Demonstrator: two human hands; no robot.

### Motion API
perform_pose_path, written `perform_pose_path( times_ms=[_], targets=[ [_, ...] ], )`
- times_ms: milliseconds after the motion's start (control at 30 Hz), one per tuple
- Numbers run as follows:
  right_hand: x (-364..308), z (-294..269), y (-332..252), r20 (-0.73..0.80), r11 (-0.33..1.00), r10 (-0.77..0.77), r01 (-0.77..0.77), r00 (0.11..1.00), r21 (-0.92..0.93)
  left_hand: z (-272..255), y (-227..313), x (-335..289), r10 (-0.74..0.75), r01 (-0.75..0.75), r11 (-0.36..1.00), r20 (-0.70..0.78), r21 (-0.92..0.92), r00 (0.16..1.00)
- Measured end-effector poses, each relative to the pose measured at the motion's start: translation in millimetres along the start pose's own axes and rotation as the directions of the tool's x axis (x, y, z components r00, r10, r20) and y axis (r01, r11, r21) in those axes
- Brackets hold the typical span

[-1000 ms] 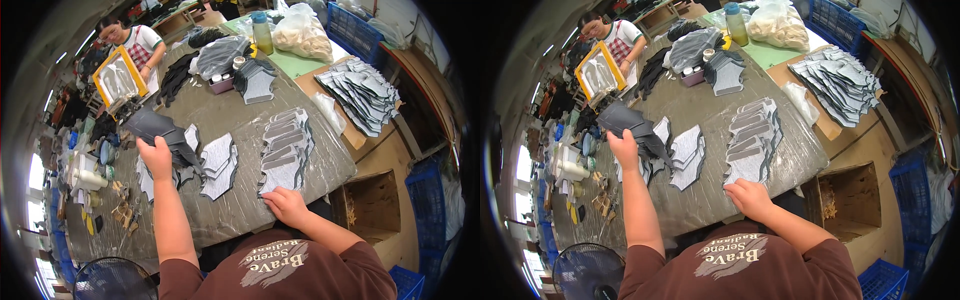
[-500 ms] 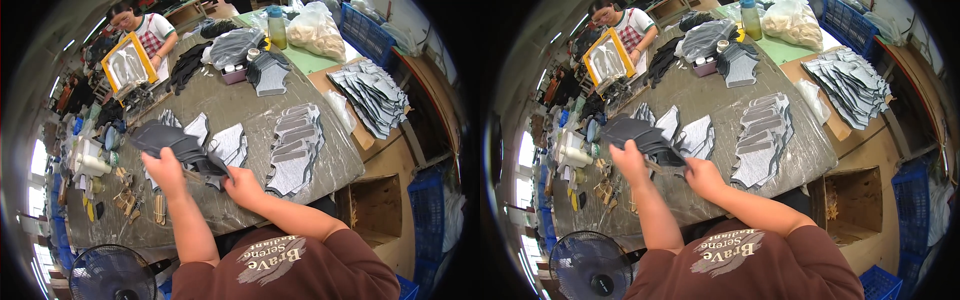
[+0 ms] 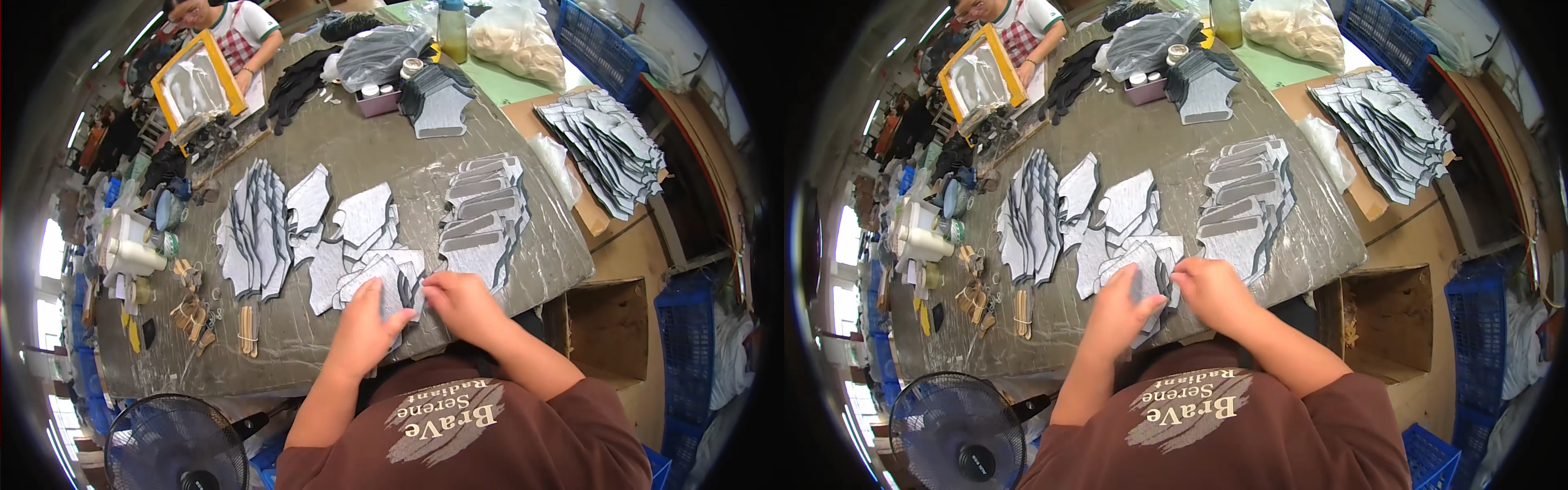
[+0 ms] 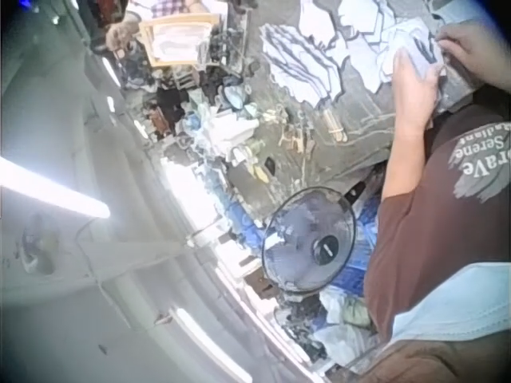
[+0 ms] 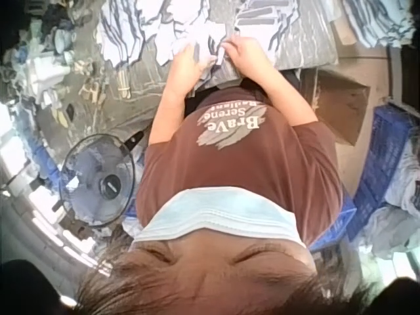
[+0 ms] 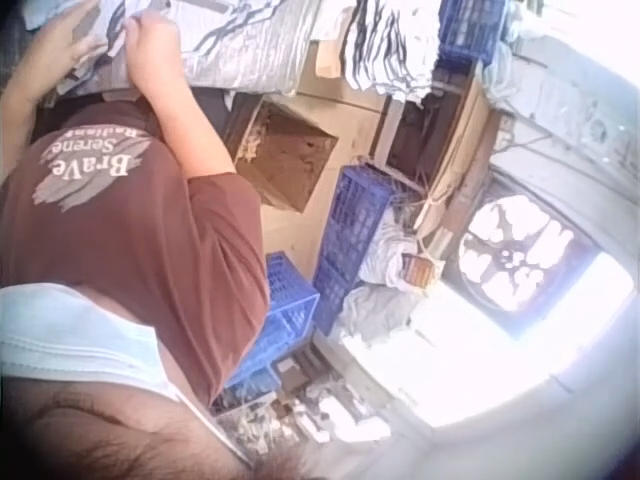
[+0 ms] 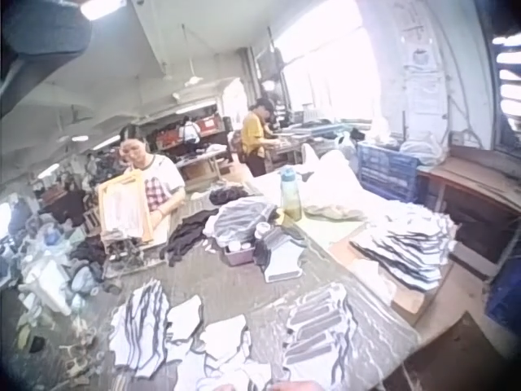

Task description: Applying adhesive to the edges of cut fabric shoe components using a small brush/stick.

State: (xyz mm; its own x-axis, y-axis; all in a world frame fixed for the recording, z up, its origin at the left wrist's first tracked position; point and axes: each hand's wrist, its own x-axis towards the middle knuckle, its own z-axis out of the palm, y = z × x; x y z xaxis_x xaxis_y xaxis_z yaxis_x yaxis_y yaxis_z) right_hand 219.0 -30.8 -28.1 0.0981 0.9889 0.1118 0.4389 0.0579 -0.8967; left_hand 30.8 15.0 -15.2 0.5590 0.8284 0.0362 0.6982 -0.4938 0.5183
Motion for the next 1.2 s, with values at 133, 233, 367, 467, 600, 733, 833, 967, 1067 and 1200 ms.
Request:
perform_pose_path(
  times_ms=[133,233,367,467,600,733,833,967,1067,1200],
  targets=[
    [-31,-66,17,-0.423,0.999,0.006,0.015,0.906,0.046,-14,-31,-9,-0.268,0.247,0.947,-0.076,-0.205,0.961],
    [-90,-118,116,-0.825,0.989,0.146,-0.075,0.545,0.126,-3,-47,-24,-0.239,0.238,0.971,-0.082,-0.028,0.968],
    [-165,-164,202,-0.833,0.576,0.355,-0.801,0.424,-0.162,6,-54,-38,-0.238,0.174,0.95,-0.24,-0.258,0.941],
    [-180,-170,215,-0.858,0.475,0.274,-0.837,0.434,-0.272,-19,-34,-41,-0.547,0.268,0.494,-0.055,-0.827,0.836],
    [-111,-137,133,-0.766,0.634,-0.242,-0.501,0.596,-0.59,-2,-15,-70,-0.493,0.015,-0.009,0.018,-1.0,0.87],
    [-41,-57,43,-0.269,0.727,-0.114,-0.104,0.956,-0.678,3,-17,-89,-0.13,0.211,-0.376,0.277,-0.902,0.952],
    [-12,-45,45,-0.124,0.699,-0.008,-0.083,0.992,-0.711,-6,-18,-82,-0.201,0.205,-0.129,0.228,-0.97,0.953],
    [17,-62,62,-0.05,0.72,-0.044,-0.003,0.998,-0.694,7,-38,-61,-0.346,0.221,0.481,0.049,-0.848,0.937],
    [23,-59,53,-0.068,0.647,0.002,-0.053,0.998,-0.761,10,-35,-57,-0.349,0.401,0.518,0.241,-0.756,0.906],
    [12,-27,16,-0.018,0.741,-0.336,0.252,0.942,-0.622,-3,-38,-53,-0.426,0.412,0.575,0.172,-0.707,0.888]
  ],
)
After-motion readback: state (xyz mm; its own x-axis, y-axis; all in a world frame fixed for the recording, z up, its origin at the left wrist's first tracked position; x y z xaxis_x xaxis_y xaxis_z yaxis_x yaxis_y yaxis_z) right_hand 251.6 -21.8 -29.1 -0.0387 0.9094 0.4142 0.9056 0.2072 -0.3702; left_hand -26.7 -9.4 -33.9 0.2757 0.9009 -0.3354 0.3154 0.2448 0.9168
